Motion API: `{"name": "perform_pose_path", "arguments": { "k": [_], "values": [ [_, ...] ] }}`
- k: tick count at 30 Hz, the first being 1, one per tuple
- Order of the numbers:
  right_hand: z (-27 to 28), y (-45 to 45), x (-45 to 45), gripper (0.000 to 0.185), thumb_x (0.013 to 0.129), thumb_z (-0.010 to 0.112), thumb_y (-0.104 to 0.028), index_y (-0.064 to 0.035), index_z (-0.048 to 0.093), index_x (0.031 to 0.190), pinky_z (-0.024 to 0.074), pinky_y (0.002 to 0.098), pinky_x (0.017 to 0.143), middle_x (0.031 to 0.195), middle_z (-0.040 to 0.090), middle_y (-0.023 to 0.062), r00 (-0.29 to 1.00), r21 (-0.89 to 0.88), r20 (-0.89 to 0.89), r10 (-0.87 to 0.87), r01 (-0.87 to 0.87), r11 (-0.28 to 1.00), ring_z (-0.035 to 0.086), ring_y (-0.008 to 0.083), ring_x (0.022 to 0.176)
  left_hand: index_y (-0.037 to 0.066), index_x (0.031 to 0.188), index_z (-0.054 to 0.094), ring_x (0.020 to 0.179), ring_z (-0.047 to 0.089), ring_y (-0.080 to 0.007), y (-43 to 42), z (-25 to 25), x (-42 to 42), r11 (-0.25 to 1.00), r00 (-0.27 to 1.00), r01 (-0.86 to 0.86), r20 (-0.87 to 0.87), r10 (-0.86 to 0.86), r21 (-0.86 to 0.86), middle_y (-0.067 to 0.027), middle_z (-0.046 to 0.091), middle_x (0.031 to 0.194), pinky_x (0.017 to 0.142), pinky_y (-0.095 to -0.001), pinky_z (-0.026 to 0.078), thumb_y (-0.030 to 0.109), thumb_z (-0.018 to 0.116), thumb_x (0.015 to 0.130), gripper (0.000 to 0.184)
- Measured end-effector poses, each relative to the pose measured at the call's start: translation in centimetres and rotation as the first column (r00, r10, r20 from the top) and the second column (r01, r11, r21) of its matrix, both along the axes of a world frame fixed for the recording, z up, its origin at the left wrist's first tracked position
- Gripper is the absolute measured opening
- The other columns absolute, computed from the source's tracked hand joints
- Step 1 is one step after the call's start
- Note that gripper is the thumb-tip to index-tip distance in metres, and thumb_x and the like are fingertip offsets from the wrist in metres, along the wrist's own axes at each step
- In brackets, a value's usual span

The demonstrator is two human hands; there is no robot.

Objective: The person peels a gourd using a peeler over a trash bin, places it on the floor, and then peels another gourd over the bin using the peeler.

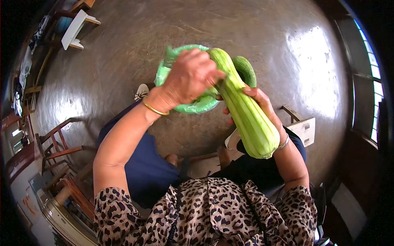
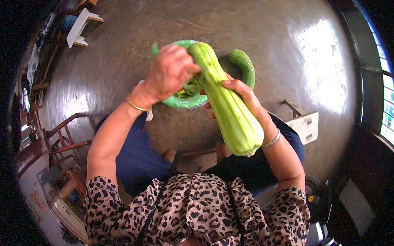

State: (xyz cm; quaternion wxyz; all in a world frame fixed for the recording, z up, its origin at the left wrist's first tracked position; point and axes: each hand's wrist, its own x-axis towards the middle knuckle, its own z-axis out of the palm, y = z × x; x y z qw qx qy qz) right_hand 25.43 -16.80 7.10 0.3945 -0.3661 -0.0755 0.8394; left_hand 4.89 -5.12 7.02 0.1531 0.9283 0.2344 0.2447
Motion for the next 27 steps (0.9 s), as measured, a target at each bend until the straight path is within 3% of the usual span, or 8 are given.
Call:
{"name": "perform_pose_path", "arguments": {
  "k": [6, 8, 10, 12, 16, 17, 20, 27],
  "values": [
    [-1.2, -0.3, -0.5, 0.059, 0.086, 0.052, -0.033, -0.0117, 0.038, 0.140, 0.0567, 0.0378, 0.069, 0.113, 0.060, 0.0159, 0.996, -0.076, -0.051, 0.068, -0.072, 0.994, 0.065, 0.0259, 0.080, 0.008, 0.077, 0.060, 0.082, 0.052, -0.0282, -0.3, -1.3, 0.8, 0.995, 0.992, 0.089, 0.083, -0.093, 0.049, -0.0084, 0.051, 0.077, 0.074, -0.0398, 0.041, 0.035, 0.057, 0.091, 0.030],
    [-1.0, -0.4, -0.6, 0.060, 0.086, 0.053, -0.032, -0.0116, 0.038, 0.140, 0.0565, 0.0366, 0.069, 0.111, 0.060, 0.0157, 0.995, -0.014, -0.024, 0.094, -0.094, 0.995, 0.065, 0.0254, 0.080, 0.009, 0.078, 0.061, 0.083, 0.052, -0.0276, 1.0, -1.6, -0.2, 0.997, 0.995, 0.044, -0.091, -0.039, 0.055, -0.0074, 0.050, 0.077, 0.074, -0.0399, 0.040, 0.034, 0.057, 0.090, 0.028],
    [-1.0, -0.8, -0.5, 0.061, 0.085, 0.053, -0.032, -0.0114, 0.038, 0.141, 0.0563, 0.0353, 0.069, 0.110, 0.060, 0.0156, 0.994, 0.047, 0.005, 0.114, -0.114, 0.992, 0.065, 0.0249, 0.079, 0.010, 0.079, 0.061, 0.083, 0.052, -0.0259, 2.1, -3.1, -1.2, 0.999, 0.998, 0.035, -0.048, -0.034, 0.031, -0.0062, 0.051, 0.078, 0.074, -0.0393, 0.039, 0.031, 0.058, 0.090, 0.024],
    [-1.2, -1.3, -0.4, 0.067, 0.084, 0.053, -0.030, -0.0106, 0.032, 0.144, 0.0567, 0.0330, 0.059, 0.114, 0.057, 0.0209, 0.993, -0.049, 0.059, 0.106, -0.103, 0.993, 0.064, 0.0252, 0.076, 0.011, 0.081, 0.063, 0.084, 0.052, -0.0249, 2.7, -4.4, -2.4, 1.000, 0.989, -0.015, -0.144, 0.018, 0.017, -0.0052, 0.051, 0.078, 0.074, -0.0383, 0.038, 0.029, 0.058, 0.091, 0.021],
    [-0.8, -2.5, 0.0, 0.072, 0.082, 0.055, -0.029, -0.0118, 0.029, 0.146, 0.0574, 0.0346, 0.056, 0.115, 0.057, 0.0219, 0.986, 0.024, 0.037, 0.162, -0.163, 0.986, 0.065, 0.0264, 0.075, 0.011, 0.086, 0.065, 0.087, 0.052, -0.0255, 3.8, -5.8, -5.4, 0.998, 0.962, -0.013, -0.272, 0.028, 0.056, -0.0046, 0.052, 0.079, 0.075, -0.0380, 0.038, 0.028, 0.056, 0.093, 0.021],
    [-0.4, -2.5, -0.1, 0.073, 0.081, 0.056, -0.029, -0.0121, 0.027, 0.147, 0.0575, 0.0350, 0.055, 0.114, 0.057, 0.0224, 0.987, 0.008, 0.017, 0.162, -0.162, 0.987, 0.065, 0.0271, 0.074, 0.011, 0.090, 0.067, 0.086, 0.052, -0.0254, 3.8, -6.2, -4.8, 0.988, 0.953, -0.154, -0.265, 0.146, -0.008, -0.0049, 0.053, 0.080, 0.075, -0.0387, 0.039, 0.027, 0.054, 0.094, 0.021],
    [0.4, -2.3, -0.2, 0.071, 0.083, 0.056, -0.029, -0.0126, 0.029, 0.146, 0.0578, 0.0341, 0.056, 0.112, 0.058, 0.0212, 0.988, -0.031, -0.021, 0.154, -0.154, 0.988, 0.065, 0.0259, 0.075, 0.012, 0.093, 0.068, 0.085, 0.053, -0.0255, 3.8, -4.9, -3.9, 0.984, 0.947, -0.181, -0.270, 0.173, -0.004, -0.0055, 0.053, 0.079, 0.074, -0.0389, 0.041, 0.028, 0.052, 0.095, 0.023],
    [1.5, -1.4, -1.4, 0.066, 0.087, 0.056, -0.027, -0.0102, 0.031, 0.145, 0.0567, 0.0307, 0.061, 0.110, 0.059, 0.0155, 0.978, -0.123, 0.180, 0.106, -0.085, 0.989, 0.064, 0.0210, 0.077, 0.012, 0.093, 0.068, 0.083, 0.053, -0.0254, 1.3, -3.4, -0.8, 0.992, 0.986, 0.074, -0.145, -0.088, -0.099, -0.0060, 0.053, 0.078, 0.076, -0.0384, 0.041, 0.030, 0.045, 0.098, 0.030]
  ]
}}
